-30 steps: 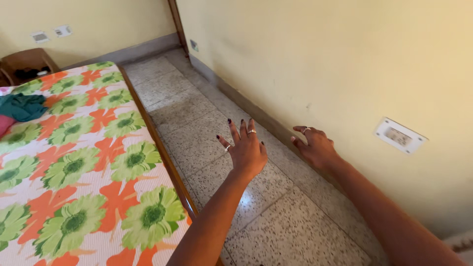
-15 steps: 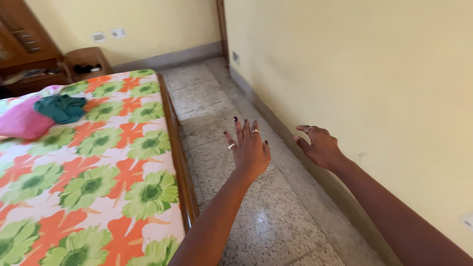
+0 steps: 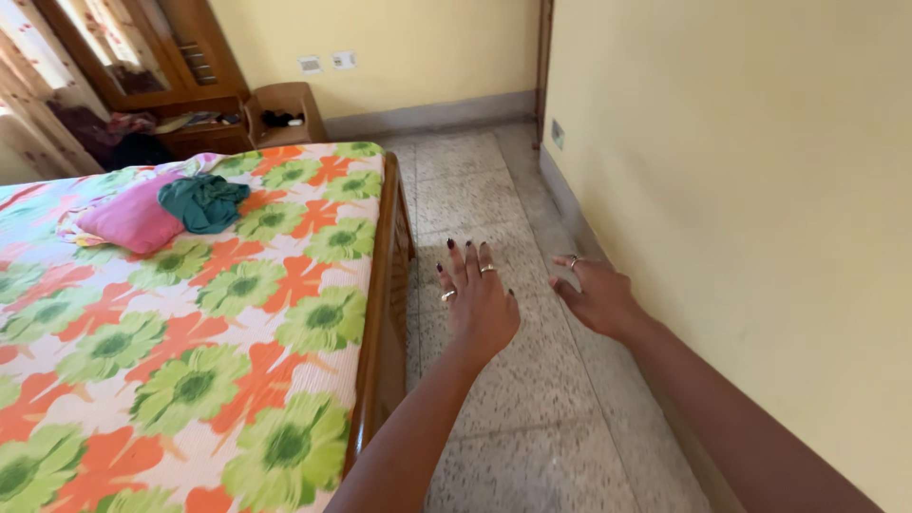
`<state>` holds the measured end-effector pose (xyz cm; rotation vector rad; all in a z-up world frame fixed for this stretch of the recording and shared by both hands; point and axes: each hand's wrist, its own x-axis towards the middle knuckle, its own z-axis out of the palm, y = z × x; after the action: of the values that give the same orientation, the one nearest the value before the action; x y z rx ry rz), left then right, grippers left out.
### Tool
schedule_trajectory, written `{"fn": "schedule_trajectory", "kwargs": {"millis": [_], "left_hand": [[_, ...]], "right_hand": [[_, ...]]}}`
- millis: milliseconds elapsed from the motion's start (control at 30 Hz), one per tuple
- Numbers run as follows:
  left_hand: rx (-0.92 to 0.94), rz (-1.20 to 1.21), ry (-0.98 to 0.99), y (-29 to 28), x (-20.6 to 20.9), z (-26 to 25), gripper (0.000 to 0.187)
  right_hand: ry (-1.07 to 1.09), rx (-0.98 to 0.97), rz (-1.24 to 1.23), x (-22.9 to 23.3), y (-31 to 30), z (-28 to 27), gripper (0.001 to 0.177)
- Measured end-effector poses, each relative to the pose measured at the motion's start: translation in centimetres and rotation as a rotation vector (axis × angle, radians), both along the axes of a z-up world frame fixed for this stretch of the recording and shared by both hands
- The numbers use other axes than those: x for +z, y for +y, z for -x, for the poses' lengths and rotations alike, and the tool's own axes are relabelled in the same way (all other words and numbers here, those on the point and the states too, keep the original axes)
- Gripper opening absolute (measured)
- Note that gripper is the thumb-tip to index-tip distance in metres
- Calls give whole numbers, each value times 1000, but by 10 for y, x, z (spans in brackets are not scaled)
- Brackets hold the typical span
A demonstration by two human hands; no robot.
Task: The person removes covers from two pillows and replaces them with new covers by hand on a bed.
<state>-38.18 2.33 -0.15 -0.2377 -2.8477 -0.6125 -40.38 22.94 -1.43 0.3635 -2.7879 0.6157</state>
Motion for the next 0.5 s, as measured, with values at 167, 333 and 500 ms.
{"fn": "schedule_trajectory", "kwargs": {"millis": [167, 333, 500], "left_hand": [[109, -15, -14, 12, 6, 89, 87], [167, -31, 51, 1, -8, 155, 84], [204, -24, 109, -18, -26, 238, 83]], "right_hand": [[58, 155, 5, -1, 14, 117, 53], [-72, 167, -31, 0, -6, 196, 54], [-169, 197, -52, -10, -30, 276, 55]]}}
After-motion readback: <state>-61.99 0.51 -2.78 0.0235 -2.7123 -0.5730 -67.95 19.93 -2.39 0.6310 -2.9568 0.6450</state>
